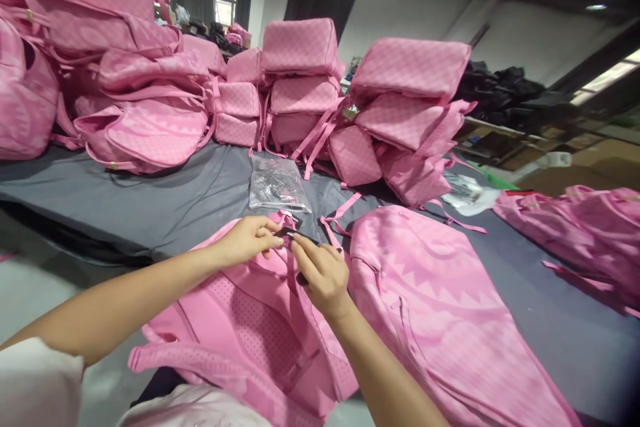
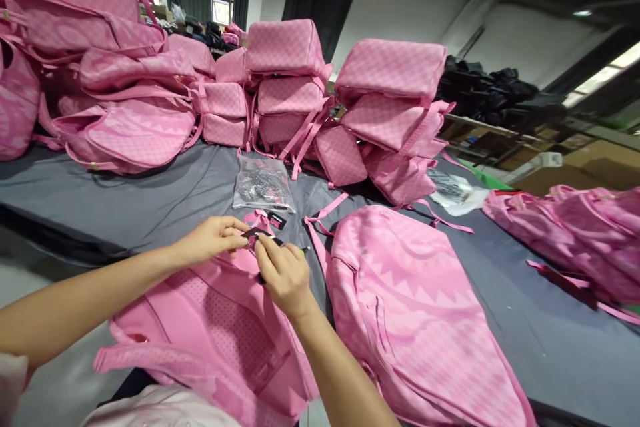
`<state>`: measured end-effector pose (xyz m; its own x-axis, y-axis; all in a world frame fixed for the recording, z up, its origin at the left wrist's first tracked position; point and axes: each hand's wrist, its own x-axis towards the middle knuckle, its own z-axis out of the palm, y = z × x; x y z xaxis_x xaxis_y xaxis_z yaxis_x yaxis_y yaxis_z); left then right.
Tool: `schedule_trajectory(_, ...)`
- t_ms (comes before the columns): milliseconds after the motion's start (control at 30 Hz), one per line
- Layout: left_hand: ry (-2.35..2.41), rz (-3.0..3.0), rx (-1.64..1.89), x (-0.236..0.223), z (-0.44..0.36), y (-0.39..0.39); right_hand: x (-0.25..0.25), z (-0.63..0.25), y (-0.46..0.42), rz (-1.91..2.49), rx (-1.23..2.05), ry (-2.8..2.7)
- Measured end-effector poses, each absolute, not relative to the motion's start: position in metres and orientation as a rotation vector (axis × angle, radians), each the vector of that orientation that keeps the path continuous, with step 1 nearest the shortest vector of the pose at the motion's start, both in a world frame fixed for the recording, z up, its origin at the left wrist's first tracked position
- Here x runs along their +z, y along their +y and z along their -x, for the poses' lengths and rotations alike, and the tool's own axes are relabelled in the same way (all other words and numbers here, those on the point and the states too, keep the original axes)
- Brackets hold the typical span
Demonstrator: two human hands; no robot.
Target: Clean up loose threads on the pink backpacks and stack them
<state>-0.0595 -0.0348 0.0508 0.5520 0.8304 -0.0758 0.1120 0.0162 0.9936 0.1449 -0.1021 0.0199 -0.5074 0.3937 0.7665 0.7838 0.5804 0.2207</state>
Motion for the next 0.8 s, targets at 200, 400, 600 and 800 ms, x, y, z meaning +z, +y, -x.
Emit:
schedule_trajectory(200,0.835,-1.472,0.855,0.041,0.073,-0.058,0.020,-0.132,-0.139,0.899,-0.578,-2.188)
schedule_trajectory(400,0.765,-2.060,1.296,0.050,0.088,-0.089,0.024,-0.121,-0.169,0.921,-0.231,-1.989)
schedule_trajectory(600,0.633,-2.387,1.611,0.046,0.099,-0.090,0.033,-0.114,-0.182,1.002,-0.264,-1.894)
schedule_trajectory(800,0.475,-2.611,1.471,0.032,0.108,-0.096,0.041,-0.106,-0.175,1.181,-0.232,-2.048)
